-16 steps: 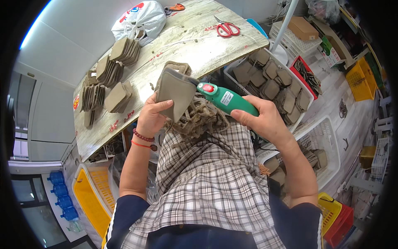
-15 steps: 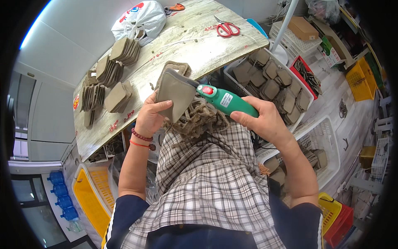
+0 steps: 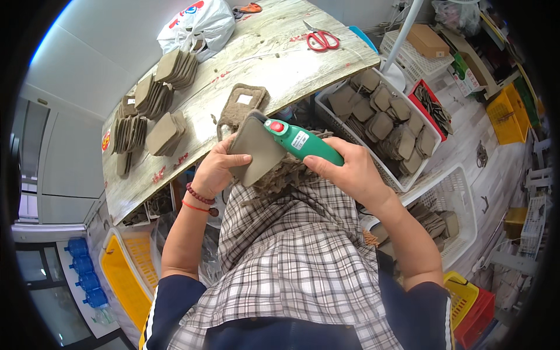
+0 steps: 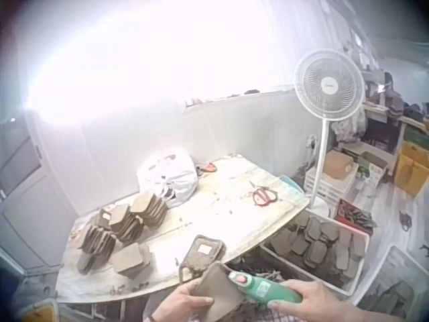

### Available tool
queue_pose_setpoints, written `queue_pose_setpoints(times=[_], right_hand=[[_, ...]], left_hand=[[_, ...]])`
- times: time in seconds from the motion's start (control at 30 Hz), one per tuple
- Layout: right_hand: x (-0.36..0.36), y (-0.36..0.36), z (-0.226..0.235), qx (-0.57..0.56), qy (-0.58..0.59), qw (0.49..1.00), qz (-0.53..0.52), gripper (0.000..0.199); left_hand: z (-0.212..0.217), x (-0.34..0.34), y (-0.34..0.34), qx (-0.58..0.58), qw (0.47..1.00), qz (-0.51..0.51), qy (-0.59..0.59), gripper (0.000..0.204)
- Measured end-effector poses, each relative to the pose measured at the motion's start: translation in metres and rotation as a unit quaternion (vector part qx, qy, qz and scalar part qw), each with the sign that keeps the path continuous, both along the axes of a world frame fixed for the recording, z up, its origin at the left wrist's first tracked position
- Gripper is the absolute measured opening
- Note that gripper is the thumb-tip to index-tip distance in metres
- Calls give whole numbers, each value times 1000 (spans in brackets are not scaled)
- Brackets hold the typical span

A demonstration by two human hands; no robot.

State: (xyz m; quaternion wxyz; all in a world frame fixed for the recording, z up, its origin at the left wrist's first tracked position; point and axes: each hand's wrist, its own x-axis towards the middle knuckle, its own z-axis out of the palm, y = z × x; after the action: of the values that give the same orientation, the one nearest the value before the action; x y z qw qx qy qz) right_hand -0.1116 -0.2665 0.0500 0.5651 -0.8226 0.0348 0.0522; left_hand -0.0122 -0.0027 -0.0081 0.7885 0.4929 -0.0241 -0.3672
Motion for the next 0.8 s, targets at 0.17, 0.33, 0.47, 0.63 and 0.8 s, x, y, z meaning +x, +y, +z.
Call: queue_pose_setpoints(times=[0.17, 0.33, 0.47, 0.63, 0.8], right_hand=[[8, -1, 5, 65, 70, 995, 28, 35], [8, -6, 9, 61, 97, 992, 46, 35], [9, -5, 13, 62, 115, 990, 61, 35], [8, -4, 7, 66, 119, 988, 68, 36], [8, -3, 5, 60, 125, 987, 81, 39]], left_hand=[[4, 7, 16, 76, 995, -35, -48, 51], [12, 15, 32, 193, 970, 24, -149, 37], [4, 17, 38, 91, 973, 169, -130, 18], [3, 16, 39, 80, 976, 164, -122, 16], [4, 16, 40, 112, 980, 113, -118, 20]])
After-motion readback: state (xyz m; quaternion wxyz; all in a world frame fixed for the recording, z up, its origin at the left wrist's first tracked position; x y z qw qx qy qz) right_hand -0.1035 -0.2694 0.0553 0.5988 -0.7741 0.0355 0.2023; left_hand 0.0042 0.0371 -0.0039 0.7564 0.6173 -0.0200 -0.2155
